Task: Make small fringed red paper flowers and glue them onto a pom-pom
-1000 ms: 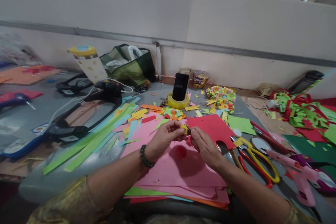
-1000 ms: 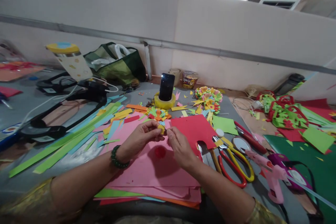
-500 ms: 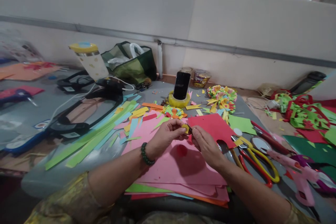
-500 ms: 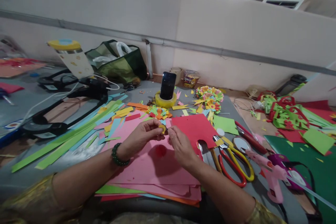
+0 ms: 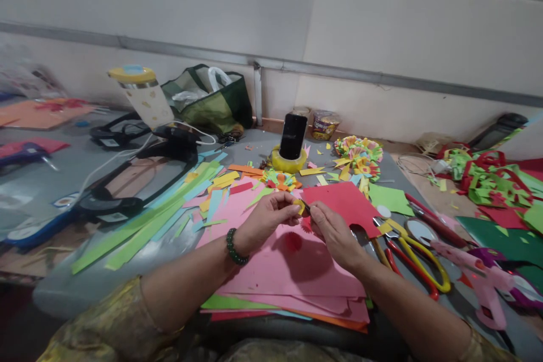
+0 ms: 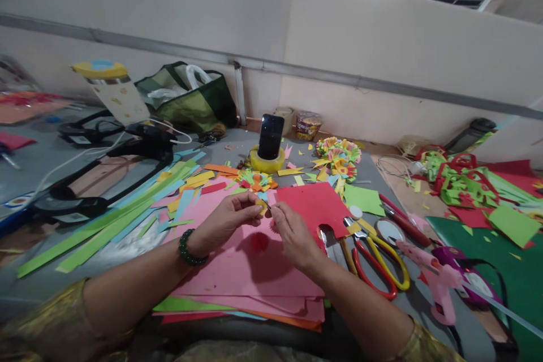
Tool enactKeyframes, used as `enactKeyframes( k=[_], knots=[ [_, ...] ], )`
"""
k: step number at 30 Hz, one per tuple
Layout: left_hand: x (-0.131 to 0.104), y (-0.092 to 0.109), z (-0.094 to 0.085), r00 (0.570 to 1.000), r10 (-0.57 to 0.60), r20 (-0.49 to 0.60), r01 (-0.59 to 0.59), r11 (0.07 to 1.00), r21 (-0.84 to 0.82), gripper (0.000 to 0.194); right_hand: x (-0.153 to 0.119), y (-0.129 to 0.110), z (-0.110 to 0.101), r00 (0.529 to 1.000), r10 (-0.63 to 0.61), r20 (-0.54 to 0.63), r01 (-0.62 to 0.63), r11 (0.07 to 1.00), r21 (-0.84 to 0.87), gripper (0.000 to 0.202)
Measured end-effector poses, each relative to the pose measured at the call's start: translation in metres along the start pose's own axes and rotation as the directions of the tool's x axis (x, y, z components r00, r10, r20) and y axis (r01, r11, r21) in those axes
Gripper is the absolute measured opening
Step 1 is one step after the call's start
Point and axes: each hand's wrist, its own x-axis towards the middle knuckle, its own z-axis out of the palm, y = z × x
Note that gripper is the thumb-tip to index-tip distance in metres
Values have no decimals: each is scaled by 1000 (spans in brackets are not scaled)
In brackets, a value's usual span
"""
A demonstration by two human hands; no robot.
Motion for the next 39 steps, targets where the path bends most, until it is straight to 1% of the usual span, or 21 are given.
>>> enactKeyframes(
  k=[4,10,14,19,24,28,31,39],
  knots=[
    [0,1,1,1000,-7,-3,7,1000,-13,36,0,-2,-1,1000,21,13,-21,1000,15,46],
    [1,0,-1,1000,6,-3,-6,1000,12,36,-1,-10,-1,999,22,37,-20,999,-34,45],
    [1,2,-3,998,-39,42,37,998,48,39,-1,-7,-3,999,-11,45,14,997,-80,42],
    [2,2,-4,993,-70,92,67,997,41,42,-1,-5,-5,998,-18,56,27,985,-168,40],
    [2,1,-5,992,-66,105,61,997,45,38,-1,-6,-6,997,-44,57,54,982,-182,40],
    [1,2,-5,992,-59,114,50,996,75,35,-1,-7,-7,998,-7,70,21,977,-214,40],
    [1,2,-5,990,-73,121,63,995,83,36,-2,-9,-9,996,16,89,8,964,-265,39],
    [3,2,-7,987,-92,135,78,991,106,34,-3,-11,-11,996,-3,86,32,940,-338,37]
  ],
)
